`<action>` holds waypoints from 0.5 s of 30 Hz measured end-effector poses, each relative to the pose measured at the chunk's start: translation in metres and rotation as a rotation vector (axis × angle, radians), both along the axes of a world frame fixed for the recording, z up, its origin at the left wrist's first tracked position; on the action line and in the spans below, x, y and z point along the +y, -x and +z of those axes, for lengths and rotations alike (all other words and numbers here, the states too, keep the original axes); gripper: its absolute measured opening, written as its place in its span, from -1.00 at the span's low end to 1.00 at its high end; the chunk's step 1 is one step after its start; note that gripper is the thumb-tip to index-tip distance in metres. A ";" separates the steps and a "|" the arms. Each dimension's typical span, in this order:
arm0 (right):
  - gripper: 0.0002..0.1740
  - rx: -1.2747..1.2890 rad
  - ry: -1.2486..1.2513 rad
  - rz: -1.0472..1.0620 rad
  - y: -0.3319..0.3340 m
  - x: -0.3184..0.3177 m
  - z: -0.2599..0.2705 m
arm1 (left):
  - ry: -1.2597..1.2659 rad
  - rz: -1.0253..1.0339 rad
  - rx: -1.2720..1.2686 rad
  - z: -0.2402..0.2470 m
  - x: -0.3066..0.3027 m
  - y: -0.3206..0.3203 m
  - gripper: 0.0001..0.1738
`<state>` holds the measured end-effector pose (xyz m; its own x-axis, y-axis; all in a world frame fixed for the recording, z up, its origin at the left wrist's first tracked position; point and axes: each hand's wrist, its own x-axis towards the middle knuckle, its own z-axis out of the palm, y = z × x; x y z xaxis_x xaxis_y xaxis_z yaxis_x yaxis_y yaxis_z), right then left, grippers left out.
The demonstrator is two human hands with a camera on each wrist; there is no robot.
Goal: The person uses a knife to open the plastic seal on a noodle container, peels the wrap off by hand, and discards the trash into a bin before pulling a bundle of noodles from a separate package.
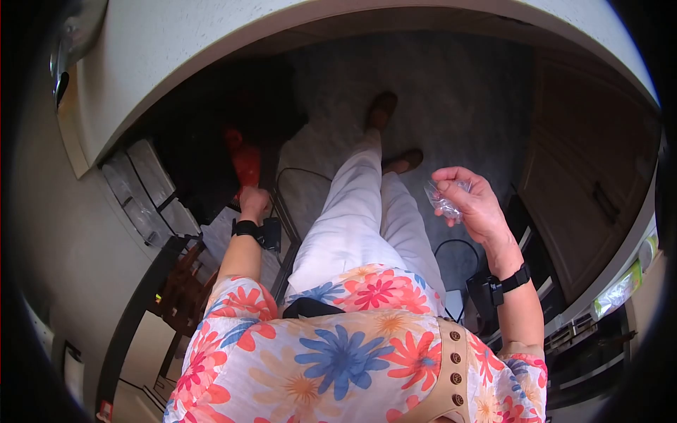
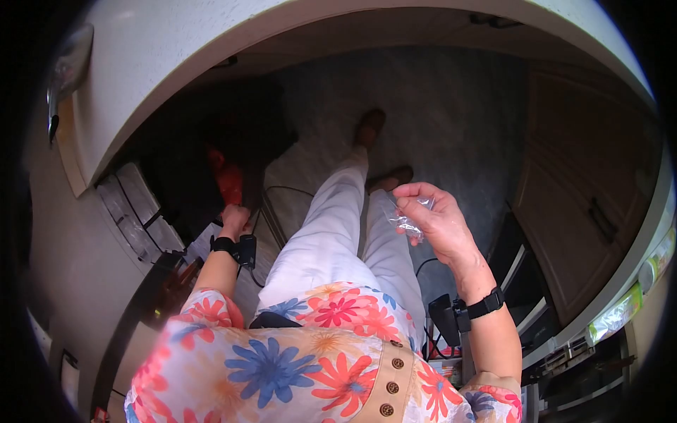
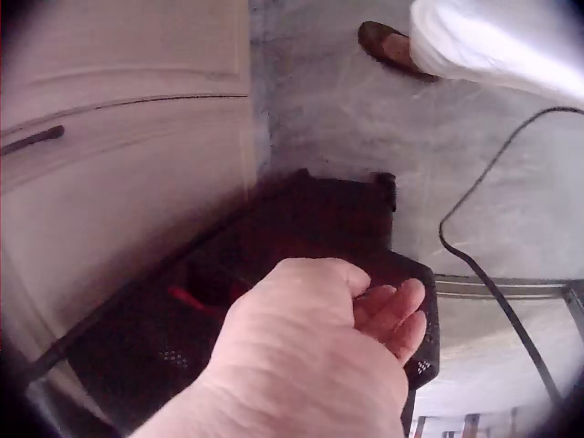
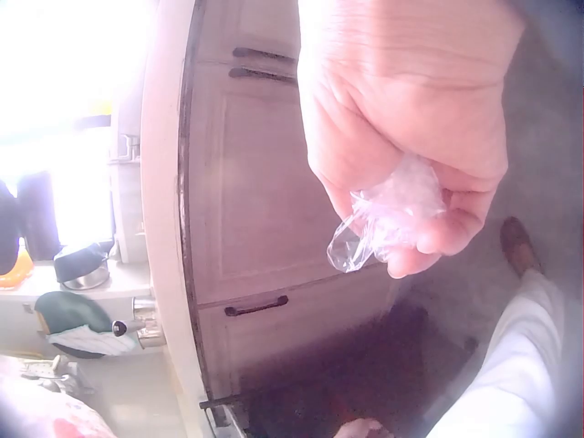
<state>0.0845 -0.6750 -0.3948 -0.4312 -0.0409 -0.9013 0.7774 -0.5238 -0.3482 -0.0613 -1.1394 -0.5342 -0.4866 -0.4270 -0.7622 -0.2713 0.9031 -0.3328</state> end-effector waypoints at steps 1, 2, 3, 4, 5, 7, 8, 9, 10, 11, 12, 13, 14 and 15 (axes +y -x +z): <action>-0.68 0.009 0.004 0.000 0.001 0.000 -0.001 | 0.043 -0.065 -0.069 0.002 -0.004 -0.004 -0.72; -0.68 0.006 0.004 0.006 0.001 0.001 -0.002 | 0.041 -0.232 -0.183 0.002 -0.007 -0.002 -0.62; -0.68 0.000 0.003 0.011 0.002 0.002 -0.003 | 0.041 -0.225 -0.187 -0.003 -0.015 -0.006 -0.62; -0.68 -0.005 0.002 0.016 0.003 0.002 -0.004 | -0.027 -0.235 0.100 -0.009 -0.020 -0.012 -0.53; -0.68 -0.006 0.003 0.023 0.004 0.001 -0.004 | -0.094 -0.243 0.390 -0.014 -0.026 -0.016 -0.43; -0.68 -0.010 -0.009 0.038 0.006 0.000 -0.005 | -0.194 -0.073 0.480 -0.024 -0.020 -0.019 -0.34; -0.68 -0.011 -0.009 0.045 0.008 -0.001 -0.006 | -0.295 0.091 0.570 -0.030 -0.015 -0.019 -0.23; -0.68 -0.009 -0.007 0.049 0.008 0.000 -0.007 | -0.296 0.095 0.572 -0.032 -0.006 -0.015 -0.23; -0.68 -0.012 -0.003 0.055 0.009 -0.001 -0.008 | -0.184 0.045 0.440 -0.031 0.002 -0.010 -0.24; -0.68 -0.017 -0.003 0.059 0.009 -0.002 -0.009 | -0.073 -0.006 0.305 -0.031 0.009 -0.006 -0.24; -0.68 -0.019 -0.002 0.062 0.010 -0.003 -0.011 | -0.075 -0.004 0.302 -0.043 -0.002 -0.006 -0.24; -0.69 -0.024 0.001 0.066 0.010 -0.003 -0.013 | -0.130 0.054 0.199 -0.062 -0.025 -0.009 -0.26; -0.69 -0.031 0.003 0.067 0.010 -0.004 -0.015 | -0.182 0.111 0.094 -0.072 -0.043 -0.011 -0.27; -0.69 -0.030 0.004 0.073 0.010 -0.004 -0.016 | -0.179 0.113 0.086 -0.067 -0.048 -0.012 -0.27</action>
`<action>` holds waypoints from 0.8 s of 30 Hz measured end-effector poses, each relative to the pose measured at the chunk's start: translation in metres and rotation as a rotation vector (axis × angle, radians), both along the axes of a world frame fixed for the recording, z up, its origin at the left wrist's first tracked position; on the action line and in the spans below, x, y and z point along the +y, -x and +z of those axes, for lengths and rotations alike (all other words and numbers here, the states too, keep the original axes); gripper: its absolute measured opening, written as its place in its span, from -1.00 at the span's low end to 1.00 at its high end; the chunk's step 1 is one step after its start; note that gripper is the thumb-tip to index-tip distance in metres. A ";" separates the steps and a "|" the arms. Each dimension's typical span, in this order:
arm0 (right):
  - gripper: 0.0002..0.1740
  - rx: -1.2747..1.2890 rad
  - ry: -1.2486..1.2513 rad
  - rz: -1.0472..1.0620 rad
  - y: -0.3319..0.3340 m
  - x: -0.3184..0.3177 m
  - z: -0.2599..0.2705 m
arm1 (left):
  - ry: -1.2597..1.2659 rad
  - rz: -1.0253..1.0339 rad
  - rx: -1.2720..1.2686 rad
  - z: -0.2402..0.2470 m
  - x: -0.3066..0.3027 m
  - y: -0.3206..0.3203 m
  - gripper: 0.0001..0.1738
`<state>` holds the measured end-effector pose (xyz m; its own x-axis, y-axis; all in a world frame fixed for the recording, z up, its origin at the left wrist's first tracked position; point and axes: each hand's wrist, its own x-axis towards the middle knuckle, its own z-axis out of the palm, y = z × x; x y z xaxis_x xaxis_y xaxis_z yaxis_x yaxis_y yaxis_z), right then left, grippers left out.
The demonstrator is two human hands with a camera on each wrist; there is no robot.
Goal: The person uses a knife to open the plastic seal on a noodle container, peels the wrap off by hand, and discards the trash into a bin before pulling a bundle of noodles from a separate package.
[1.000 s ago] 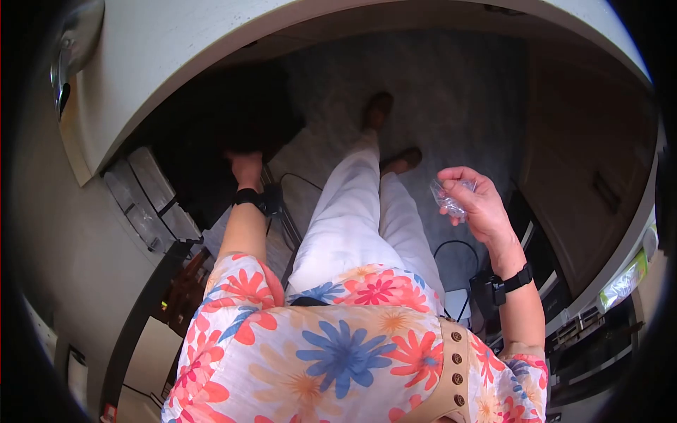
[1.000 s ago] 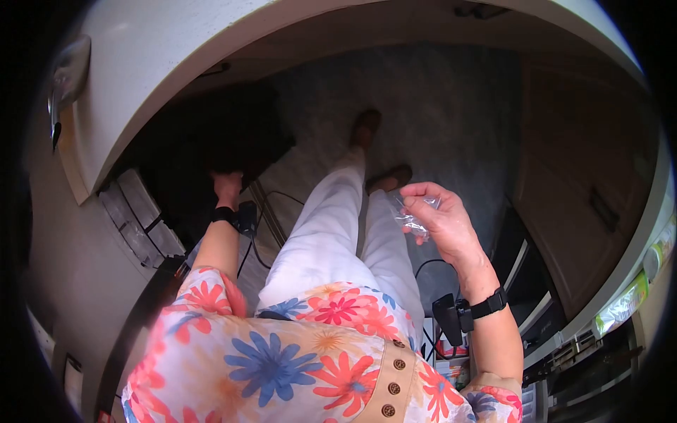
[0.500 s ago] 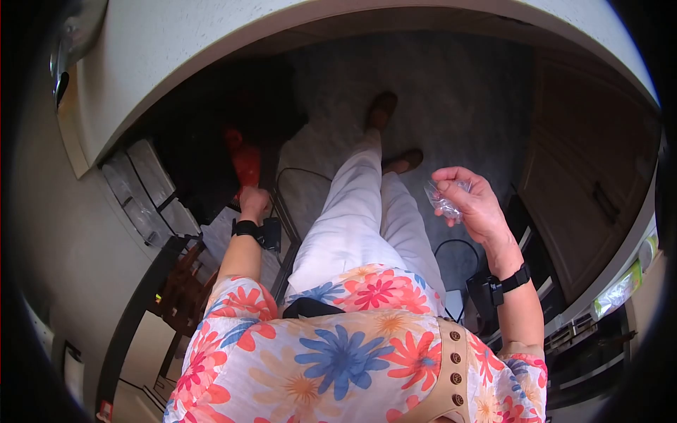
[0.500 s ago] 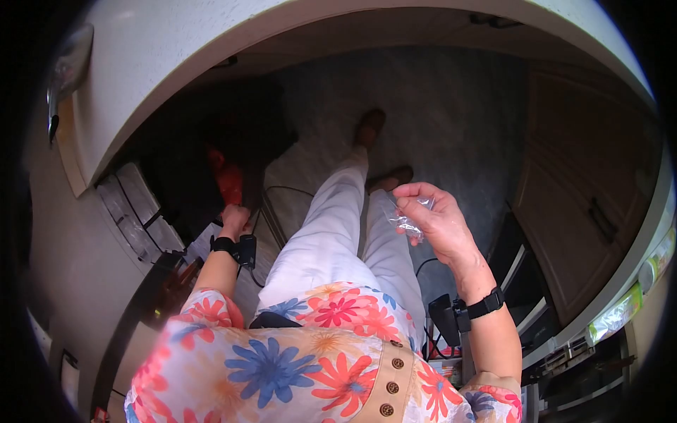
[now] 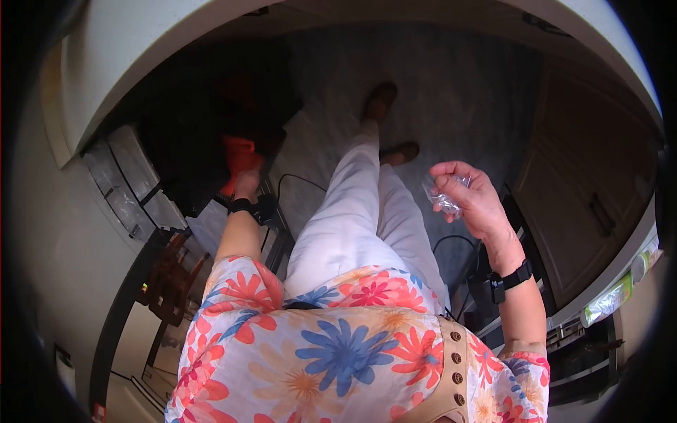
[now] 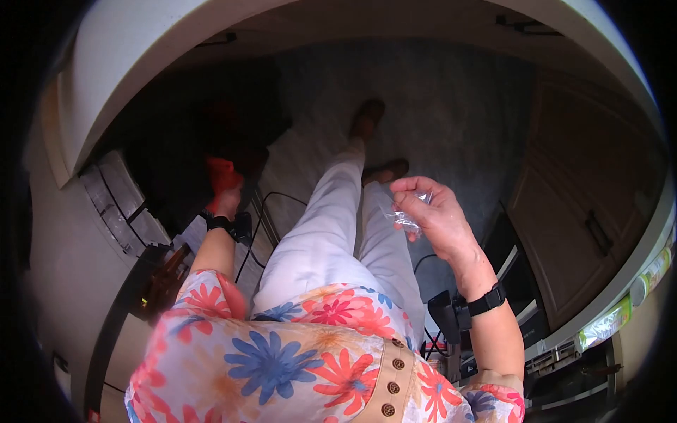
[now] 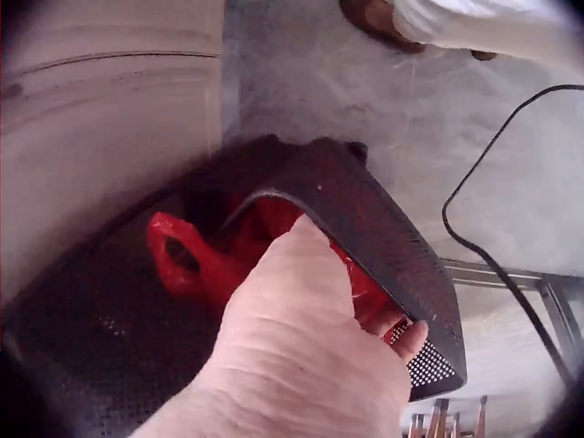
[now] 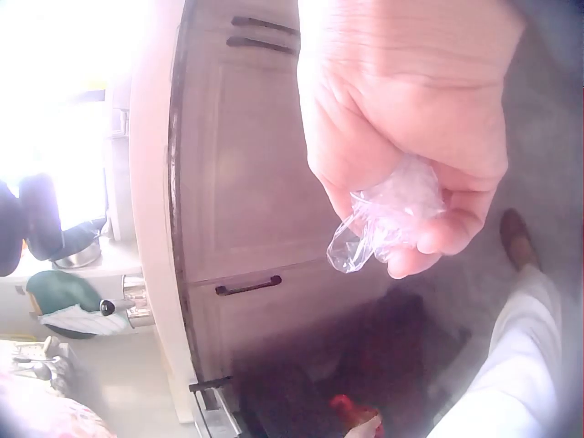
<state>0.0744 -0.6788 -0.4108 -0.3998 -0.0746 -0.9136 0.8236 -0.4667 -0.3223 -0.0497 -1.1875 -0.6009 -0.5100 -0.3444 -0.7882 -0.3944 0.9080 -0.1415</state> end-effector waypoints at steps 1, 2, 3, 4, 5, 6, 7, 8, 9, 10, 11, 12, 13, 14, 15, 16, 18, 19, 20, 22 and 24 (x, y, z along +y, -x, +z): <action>-0.69 0.004 0.002 0.006 0.000 -0.001 -0.001 | 0.049 -0.028 -0.023 0.011 -0.005 0.000 -0.28; -0.69 0.004 0.004 0.006 0.000 -0.001 -0.003 | 0.097 -0.057 -0.040 0.021 -0.008 0.002 -0.30; -0.70 0.008 0.015 -0.006 -0.002 0.000 -0.006 | 0.100 -0.058 -0.039 0.022 -0.022 0.002 -0.30; -0.70 0.011 0.026 -0.020 -0.003 -0.001 -0.008 | 0.165 -0.058 -0.095 0.016 -0.044 0.002 -0.30; -0.70 0.012 0.028 -0.023 -0.003 -0.001 -0.009 | 0.228 -0.058 -0.152 0.014 -0.055 0.000 -0.31; -0.71 0.011 0.034 -0.028 -0.003 -0.001 -0.010 | 0.229 -0.060 -0.151 0.027 -0.041 -0.001 -0.31; -0.71 0.010 0.040 -0.032 -0.003 -0.001 -0.010 | 0.312 -0.004 -0.051 0.051 -0.010 -0.002 -0.34; -0.71 0.011 0.039 -0.034 -0.004 -0.001 -0.011 | 0.393 0.052 0.051 0.063 0.011 -0.001 -0.36; -0.71 0.002 0.034 -0.030 -0.003 -0.002 -0.011 | 0.391 0.051 0.050 0.053 0.002 -0.003 -0.36; -0.71 -0.007 0.028 -0.026 -0.003 -0.002 -0.011 | 0.320 -0.022 0.020 0.035 -0.014 -0.005 -0.38; -0.71 -0.008 0.026 -0.026 -0.004 -0.002 -0.012 | 0.249 -0.093 -0.011 0.019 -0.024 -0.006 -0.40; -0.71 -0.012 0.029 -0.024 -0.004 -0.002 -0.013 | 0.248 -0.092 -0.012 0.008 -0.020 -0.006 -0.40; -0.70 -0.014 0.034 -0.021 -0.005 -0.003 -0.014 | 0.099 0.029 0.146 -0.004 -0.011 -0.004 -0.41; -0.70 -0.015 0.036 -0.019 -0.005 -0.003 -0.015 | -0.050 0.148 0.302 -0.014 -0.003 0.000 -0.43; -0.70 -0.013 0.037 -0.027 -0.008 -0.002 -0.015 | -0.049 0.149 0.304 -0.022 0.005 0.006 -0.43; -0.70 -0.014 0.041 -0.032 -0.008 -0.002 -0.016 | -0.055 0.231 0.271 -0.030 0.012 0.014 -0.46; -0.70 -0.016 0.040 -0.018 -0.008 -0.003 -0.016 | -0.071 0.398 0.206 -0.042 0.025 0.033 -0.53; -0.71 -0.016 0.037 -0.010 -0.007 -0.004 -0.016 | -0.079 0.481 0.176 -0.041 0.033 0.041 -0.57; -0.71 -0.013 0.041 -0.005 -0.006 -0.004 -0.017 | -0.082 0.524 0.164 -0.036 0.038 0.046 -0.58; -0.72 -0.006 0.046 -0.014 -0.004 -0.006 -0.019 | -0.187 0.549 0.261 -0.005 0.062 0.060 -0.63; -0.71 -0.001 0.047 -0.003 -0.001 -0.006 -0.020 | -0.289 0.531 0.375 0.005 0.073 0.062 -0.66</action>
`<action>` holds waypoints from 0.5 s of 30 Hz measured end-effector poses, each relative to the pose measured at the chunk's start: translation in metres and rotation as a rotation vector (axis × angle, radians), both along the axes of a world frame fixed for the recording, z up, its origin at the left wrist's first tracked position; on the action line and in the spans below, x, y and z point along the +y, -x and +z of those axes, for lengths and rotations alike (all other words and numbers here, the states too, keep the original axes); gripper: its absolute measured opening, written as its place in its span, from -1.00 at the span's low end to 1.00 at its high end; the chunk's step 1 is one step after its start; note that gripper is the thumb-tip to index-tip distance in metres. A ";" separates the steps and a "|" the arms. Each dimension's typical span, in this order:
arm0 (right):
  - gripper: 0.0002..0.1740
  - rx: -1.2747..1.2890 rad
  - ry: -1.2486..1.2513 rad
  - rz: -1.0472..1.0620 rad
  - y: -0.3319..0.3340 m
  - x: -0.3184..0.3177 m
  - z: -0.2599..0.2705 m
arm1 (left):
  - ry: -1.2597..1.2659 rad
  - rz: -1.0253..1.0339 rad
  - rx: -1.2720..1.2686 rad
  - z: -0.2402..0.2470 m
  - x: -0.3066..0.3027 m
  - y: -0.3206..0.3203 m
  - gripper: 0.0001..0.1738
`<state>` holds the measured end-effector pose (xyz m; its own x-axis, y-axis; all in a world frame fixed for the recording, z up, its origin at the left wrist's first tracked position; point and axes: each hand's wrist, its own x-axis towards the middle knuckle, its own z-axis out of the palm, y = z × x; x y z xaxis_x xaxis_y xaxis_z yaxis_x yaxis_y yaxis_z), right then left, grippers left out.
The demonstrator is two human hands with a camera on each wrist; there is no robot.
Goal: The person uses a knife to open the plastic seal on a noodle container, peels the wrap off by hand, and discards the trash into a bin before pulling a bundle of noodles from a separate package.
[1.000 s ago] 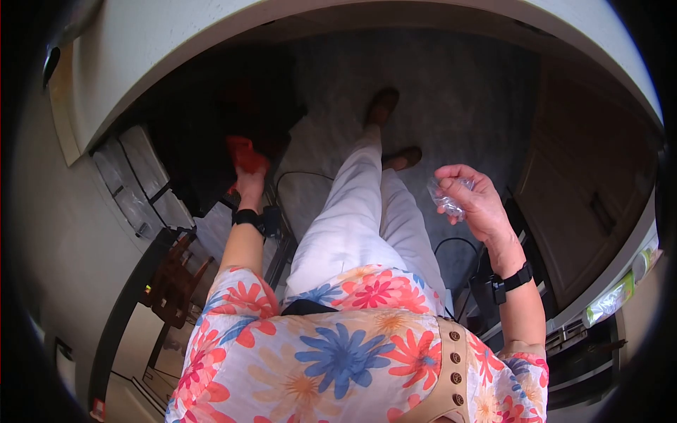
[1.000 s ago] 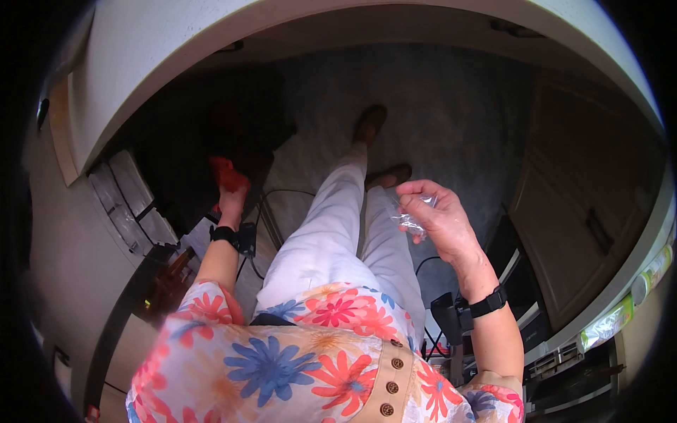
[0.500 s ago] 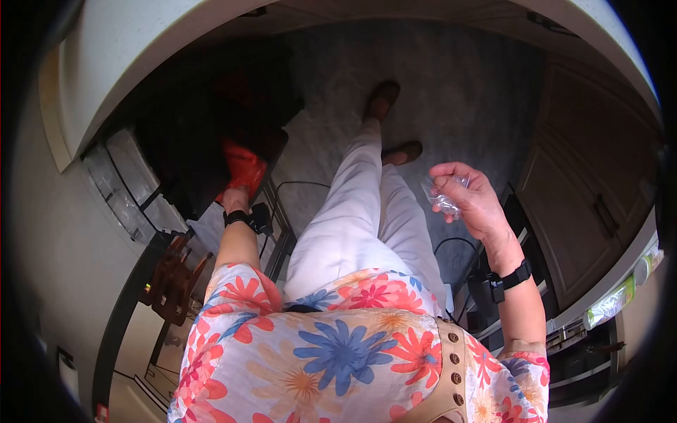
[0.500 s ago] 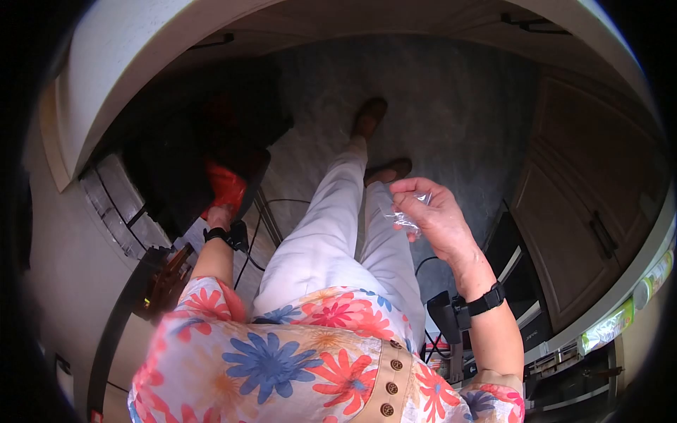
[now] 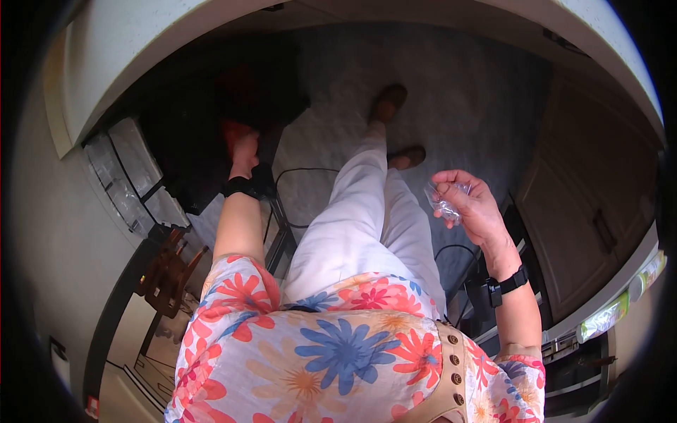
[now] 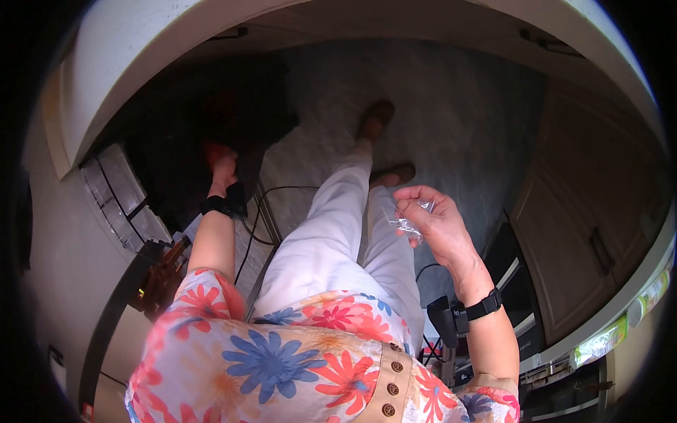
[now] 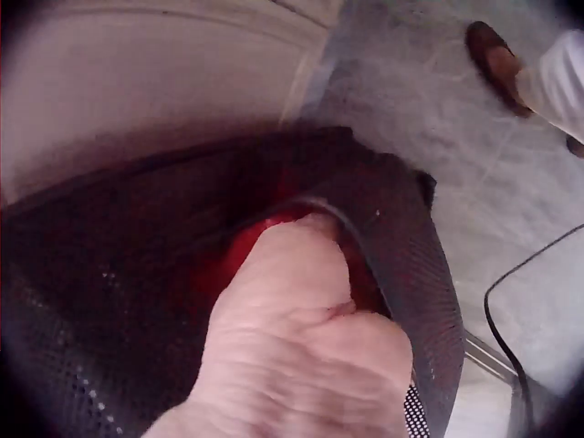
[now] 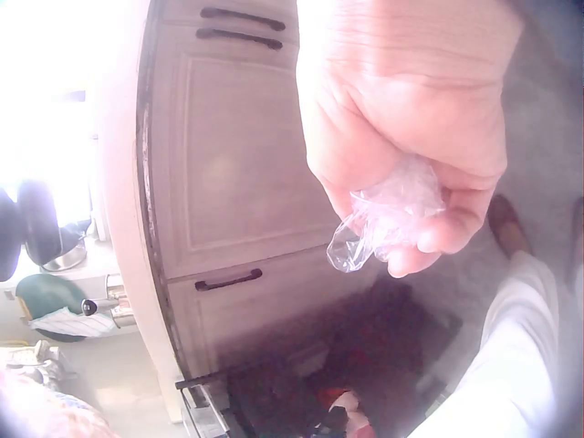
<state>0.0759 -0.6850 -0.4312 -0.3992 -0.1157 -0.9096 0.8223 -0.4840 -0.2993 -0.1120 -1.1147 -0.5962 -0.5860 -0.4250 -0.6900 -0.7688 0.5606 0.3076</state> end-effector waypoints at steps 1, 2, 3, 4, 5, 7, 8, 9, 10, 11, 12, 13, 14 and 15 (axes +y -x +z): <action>-0.71 0.004 -0.002 0.009 0.002 -0.001 -0.001 | 0.041 -0.064 -0.018 0.000 0.001 0.000 -0.66; -0.71 0.010 -0.003 0.015 0.004 -0.001 -0.001 | 0.082 -0.126 -0.033 0.002 0.006 -0.001 -0.66; -0.71 0.018 0.001 0.013 0.005 -0.002 -0.002 | 0.079 -0.119 -0.024 0.001 0.015 -0.008 -0.66; -0.70 0.027 0.004 0.012 0.006 -0.002 -0.003 | 0.145 -0.141 0.322 -0.003 0.023 -0.022 -0.65; -0.70 0.040 -0.004 0.021 0.008 -0.001 -0.004 | 0.174 -0.134 0.503 -0.001 0.025 -0.027 -0.65; -0.71 0.053 0.004 0.032 0.011 -0.002 -0.005 | 0.088 -0.148 0.406 -0.003 0.007 -0.035 -0.64; -0.71 0.063 -0.007 0.050 0.012 -0.004 -0.007 | -0.037 -0.152 0.136 -0.008 -0.006 -0.040 -0.62; -0.71 0.059 -0.010 0.064 0.013 -0.006 -0.008 | -0.046 -0.129 0.149 -0.009 -0.007 -0.047 -0.62; -0.72 0.058 -0.015 0.081 0.014 -0.008 -0.009 | 0.019 -0.173 0.201 -0.009 -0.006 -0.053 -0.60; -0.73 0.070 -0.014 0.104 0.014 -0.009 -0.010 | 0.087 -0.210 0.252 -0.008 -0.006 -0.060 -0.56; -0.73 0.070 -0.014 0.135 0.016 -0.013 -0.011 | 0.090 -0.180 0.250 0.003 -0.004 -0.069 -0.56; -0.73 0.062 -0.009 0.168 0.017 -0.018 -0.009 | 0.214 -0.241 0.249 0.021 0.005 -0.074 -0.50; -0.73 0.053 -0.007 0.199 0.019 -0.023 -0.006 | 0.336 -0.304 0.245 0.033 0.009 -0.076 -0.43; -0.73 0.067 0.021 0.203 0.018 -0.027 -0.005 | 0.328 -0.281 0.246 0.037 0.006 -0.080 -0.43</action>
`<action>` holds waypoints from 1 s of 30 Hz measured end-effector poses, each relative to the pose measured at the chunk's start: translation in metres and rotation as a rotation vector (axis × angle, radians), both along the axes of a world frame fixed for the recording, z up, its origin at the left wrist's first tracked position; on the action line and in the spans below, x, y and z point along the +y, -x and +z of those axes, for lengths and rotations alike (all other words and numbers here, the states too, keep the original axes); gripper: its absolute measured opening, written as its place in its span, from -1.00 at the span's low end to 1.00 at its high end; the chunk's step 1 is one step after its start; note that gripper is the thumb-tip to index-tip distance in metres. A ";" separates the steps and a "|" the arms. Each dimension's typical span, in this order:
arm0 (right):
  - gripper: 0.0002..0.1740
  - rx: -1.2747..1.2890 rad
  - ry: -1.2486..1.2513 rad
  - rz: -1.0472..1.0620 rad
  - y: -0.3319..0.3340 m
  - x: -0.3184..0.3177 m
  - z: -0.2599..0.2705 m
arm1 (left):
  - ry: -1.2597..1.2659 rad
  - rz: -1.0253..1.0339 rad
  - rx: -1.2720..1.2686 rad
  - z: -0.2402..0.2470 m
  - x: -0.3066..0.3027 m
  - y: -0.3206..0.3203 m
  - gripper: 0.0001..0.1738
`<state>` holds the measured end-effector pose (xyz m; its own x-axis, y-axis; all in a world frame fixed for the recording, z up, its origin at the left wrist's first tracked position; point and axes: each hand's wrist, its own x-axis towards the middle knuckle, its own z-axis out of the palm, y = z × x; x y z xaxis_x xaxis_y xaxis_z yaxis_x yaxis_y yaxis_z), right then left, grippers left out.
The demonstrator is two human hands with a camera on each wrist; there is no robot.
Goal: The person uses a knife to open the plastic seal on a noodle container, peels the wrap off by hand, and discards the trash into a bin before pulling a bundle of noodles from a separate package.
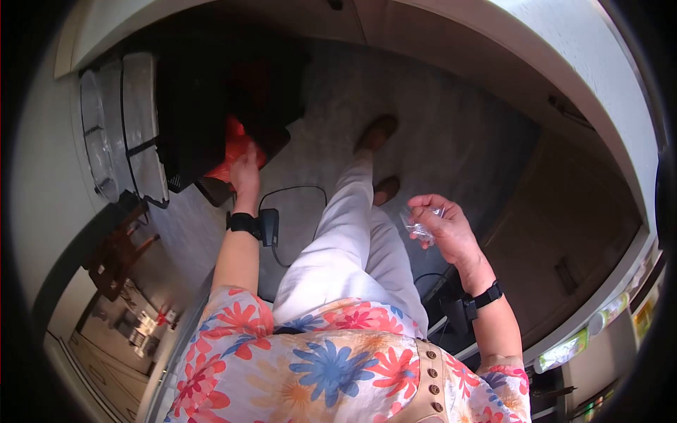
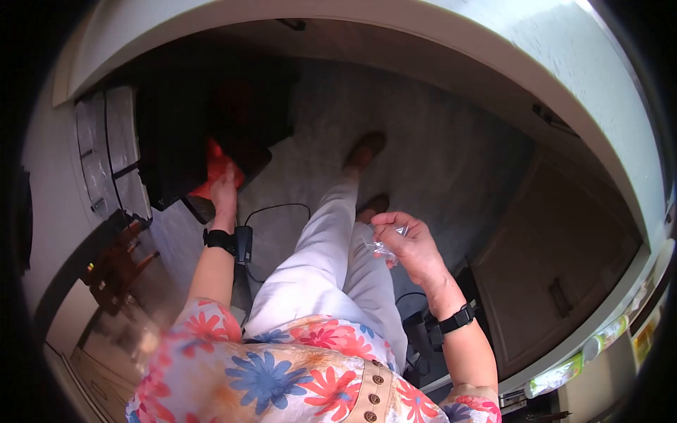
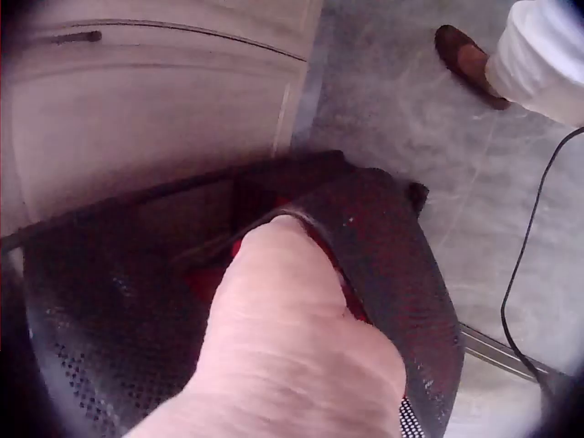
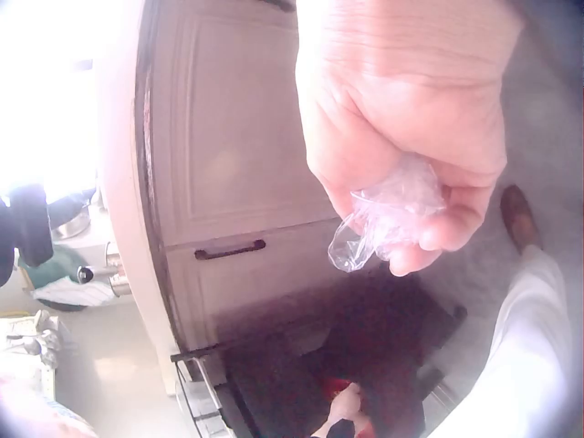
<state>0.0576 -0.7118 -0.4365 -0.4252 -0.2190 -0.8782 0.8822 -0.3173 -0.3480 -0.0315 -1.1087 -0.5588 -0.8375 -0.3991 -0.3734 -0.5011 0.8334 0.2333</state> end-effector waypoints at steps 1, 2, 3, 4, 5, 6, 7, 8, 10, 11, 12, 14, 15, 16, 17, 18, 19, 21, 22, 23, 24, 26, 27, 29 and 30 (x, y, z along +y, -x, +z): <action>-0.73 0.002 -0.013 0.025 0.001 -0.003 0.003 | 0.015 0.079 -0.022 0.004 -0.004 -0.004 -0.39; -0.73 -0.009 -0.002 0.061 0.004 -0.006 0.007 | 0.030 0.160 -0.046 0.006 -0.008 -0.009 -0.35; -0.72 -0.020 0.011 0.098 0.008 -0.008 0.010 | 0.018 0.187 -0.046 0.005 -0.015 -0.018 -0.35; -0.72 -0.021 0.015 0.136 0.012 -0.009 0.009 | 0.031 0.272 0.029 -0.002 -0.024 -0.028 -0.36; -0.72 -0.013 0.006 0.161 0.021 -0.011 0.007 | 0.046 0.356 0.108 -0.010 -0.033 -0.032 -0.36; -0.72 -0.019 0.010 0.196 0.029 -0.013 0.006 | 0.112 0.437 0.146 -0.022 -0.045 -0.041 -0.41; -0.72 -0.036 0.018 0.236 0.035 -0.017 0.007 | 0.114 0.471 0.136 -0.020 -0.045 -0.047 -0.41; -0.71 -0.002 0.030 0.260 0.047 -0.021 0.005 | 0.061 0.532 0.196 -0.018 -0.045 -0.050 -0.48; -0.70 0.038 0.042 0.291 0.072 -0.029 0.003 | 0.014 0.610 0.269 -0.003 -0.036 -0.042 -0.53; -0.69 0.072 0.053 0.294 0.085 -0.034 0.004 | -0.246 0.785 0.336 0.013 -0.018 -0.031 -0.56; -0.64 0.101 0.009 0.350 0.098 -0.039 0.007 | -0.510 0.954 0.405 0.023 -0.003 -0.026 -0.58; -0.56 0.153 0.000 0.435 0.117 -0.050 0.005 | -0.629 0.983 0.476 0.017 0.006 -0.026 -0.59; -0.48 0.210 -0.009 0.497 0.124 -0.056 0.003 | -0.752 0.983 0.549 0.015 0.011 -0.029 -0.59; -0.48 0.202 -0.004 0.530 0.130 -0.064 0.003 | -0.740 1.018 0.555 0.023 0.023 -0.030 -0.59; -0.37 0.286 -0.025 0.650 0.137 -0.074 0.002 | -0.862 1.038 0.625 0.037 0.036 -0.026 -0.57; -0.25 0.374 -0.040 0.768 0.142 -0.087 -0.004 | -0.978 1.051 0.702 0.047 0.047 -0.023 -0.55; -0.25 0.365 -0.023 0.804 0.142 -0.100 -0.013 | -0.956 1.087 0.714 0.049 0.055 -0.029 -0.55; -0.10 0.697 -0.113 1.015 0.144 -0.130 -0.033 | -1.081 1.040 0.721 0.048 0.067 -0.035 -0.58; -0.10 0.701 -0.095 1.046 0.146 -0.145 -0.042 | -1.076 1.019 0.688 0.046 0.071 -0.036 -0.58; -0.07 0.857 -0.186 1.127 0.146 -0.160 -0.052 | -1.070 0.998 0.659 0.044 0.074 -0.035 -0.58; -0.05 1.020 -0.272 1.201 0.147 -0.176 -0.060 | -1.079 0.959 0.626 0.044 0.078 -0.031 -0.59; -0.02 1.039 -0.286 1.306 0.151 -0.202 -0.078 | -1.035 0.865 0.569 0.034 0.080 -0.024 -0.61; 0.01 1.041 -0.330 1.381 0.153 -0.212 -0.085 | -0.985 0.813 0.539 0.027 0.078 -0.023 -0.62; -0.12 1.102 -0.325 1.385 0.158 -0.216 -0.105 | -1.118 0.778 0.422 0.034 0.070 -0.016 -0.59; -0.23 1.190 -0.269 1.404 0.165 -0.216 -0.111 | -1.131 0.690 0.414 0.029 0.066 -0.020 -0.57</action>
<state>-0.1074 -0.9276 -0.5478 -0.4193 -0.8345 -0.3575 -0.2984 0.4986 -0.8138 -0.0119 -1.0429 -0.5298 -0.7251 -0.4235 -0.5431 -0.4588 -0.2910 0.8395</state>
